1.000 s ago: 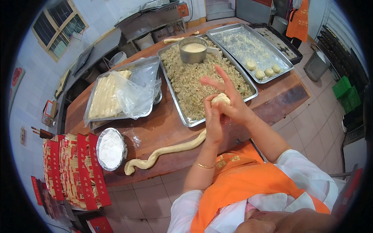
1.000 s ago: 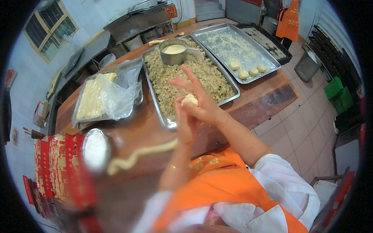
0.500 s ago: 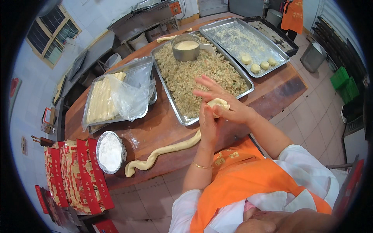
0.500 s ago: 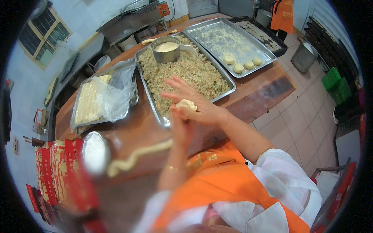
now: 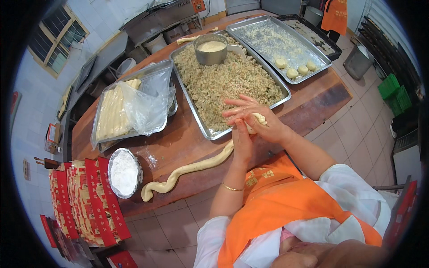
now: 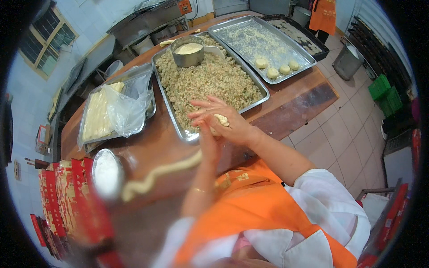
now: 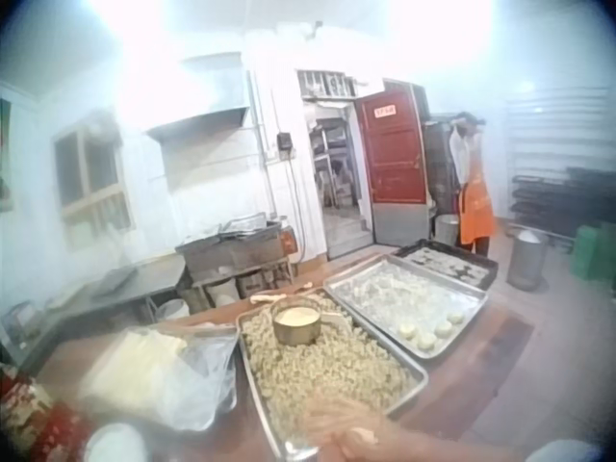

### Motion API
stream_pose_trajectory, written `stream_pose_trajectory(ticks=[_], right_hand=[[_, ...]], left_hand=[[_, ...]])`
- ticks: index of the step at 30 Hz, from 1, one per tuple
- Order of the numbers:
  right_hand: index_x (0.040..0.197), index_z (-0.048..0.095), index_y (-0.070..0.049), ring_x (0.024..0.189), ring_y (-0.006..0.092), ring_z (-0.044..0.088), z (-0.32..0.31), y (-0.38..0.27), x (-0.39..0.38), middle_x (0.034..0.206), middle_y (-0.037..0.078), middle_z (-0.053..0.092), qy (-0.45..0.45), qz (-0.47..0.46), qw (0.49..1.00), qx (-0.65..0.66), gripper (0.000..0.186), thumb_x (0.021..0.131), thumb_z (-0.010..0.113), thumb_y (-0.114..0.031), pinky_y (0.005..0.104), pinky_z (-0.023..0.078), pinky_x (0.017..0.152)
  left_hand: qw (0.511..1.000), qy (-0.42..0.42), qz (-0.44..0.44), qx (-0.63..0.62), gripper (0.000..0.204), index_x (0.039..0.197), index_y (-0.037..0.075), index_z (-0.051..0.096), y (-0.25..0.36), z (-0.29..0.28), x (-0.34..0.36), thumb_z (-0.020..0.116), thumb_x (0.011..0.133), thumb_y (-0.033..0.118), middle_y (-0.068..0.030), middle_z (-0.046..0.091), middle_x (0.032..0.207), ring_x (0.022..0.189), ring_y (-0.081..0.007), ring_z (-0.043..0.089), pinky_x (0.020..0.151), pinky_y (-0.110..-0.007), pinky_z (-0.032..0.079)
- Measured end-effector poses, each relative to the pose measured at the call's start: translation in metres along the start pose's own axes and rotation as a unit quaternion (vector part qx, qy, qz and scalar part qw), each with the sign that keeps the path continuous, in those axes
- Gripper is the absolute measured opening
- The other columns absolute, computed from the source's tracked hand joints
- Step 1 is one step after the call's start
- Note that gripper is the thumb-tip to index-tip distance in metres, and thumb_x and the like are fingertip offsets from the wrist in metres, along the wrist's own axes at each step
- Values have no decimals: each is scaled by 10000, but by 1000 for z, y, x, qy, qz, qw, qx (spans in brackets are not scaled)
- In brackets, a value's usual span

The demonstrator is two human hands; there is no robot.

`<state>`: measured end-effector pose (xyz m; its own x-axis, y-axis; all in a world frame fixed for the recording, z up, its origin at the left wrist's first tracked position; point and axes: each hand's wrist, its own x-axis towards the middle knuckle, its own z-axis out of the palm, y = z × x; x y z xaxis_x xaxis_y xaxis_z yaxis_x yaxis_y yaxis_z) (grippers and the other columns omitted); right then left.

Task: The person prepares filled dough balls by hand, pinching pieces of dough from a long roll, flattening them, adding filling from a large tray, and placing the finished balls onto a baking sheet.

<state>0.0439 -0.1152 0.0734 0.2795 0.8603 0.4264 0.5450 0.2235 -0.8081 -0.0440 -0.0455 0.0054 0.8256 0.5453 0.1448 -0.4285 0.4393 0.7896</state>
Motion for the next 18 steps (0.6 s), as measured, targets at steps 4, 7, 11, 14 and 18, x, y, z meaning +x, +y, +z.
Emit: stream_pose_trajectory(ticks=[4, 7, 11, 14, 18], right_hand=[[1114, 735, -124, 1415, 323, 401, -6, 18, -7, 1282, 115, 660, 31, -9, 998, 56, 536, 1012, 416, -543, 537, 159, 1188], [1091, 741, -113, 1398, 303, 429, 10, 9, -2, 1240, 114, 682, 124, -56, 990, 33, 564, 1022, 387, -547, 535, 155, 1189], [1104, 736, -140, 1418, 302, 398, 6, 3, -3, 1283, 108, 658, 47, -17, 998, 24, 599, 1001, 366, -599, 553, 118, 1193], [1124, 734, -141, 1440, 309, 362, -13, 19, -10, 1334, 117, 627, -30, -14, 999, 35, 618, 1006, 344, -605, 547, 110, 1197], [1050, 744, -128, 1418, 289, 403, 0, -6, -2, 1256, 103, 676, 78, -33, 995, 44, 607, 999, 369, -603, 529, 119, 1200]], left_hand=[[998, -52, -9, 18, 777, 1460, 153, 338, 3, -2, -8, 454, 928, 708, -55, 513, 1294, 1130, -160, 562, 818, -265, 506], [997, -49, -10, 58, 769, 1431, 143, 358, 7, -1, -9, 452, 925, 713, -45, 524, 1222, 996, -131, 568, 711, -243, 482], [996, -83, -29, -3, 733, 1443, 56, 314, 6, -11, -8, 502, 976, 589, -77, 472, 1302, 1088, -138, 522, 851, -269, 447], [987, -98, 6, 128, 726, 1430, 19, 347, 7, -4, -6, 471, 992, 584, -95, 496, 1316, 1174, -158, 519, 960, -291, 445], [990, -90, 7, 108, 756, 1424, 23, 365, 18, 5, -12, 461, 976, 624, -91, 505, 1299, 1132, -154, 519, 922, -286, 435]])
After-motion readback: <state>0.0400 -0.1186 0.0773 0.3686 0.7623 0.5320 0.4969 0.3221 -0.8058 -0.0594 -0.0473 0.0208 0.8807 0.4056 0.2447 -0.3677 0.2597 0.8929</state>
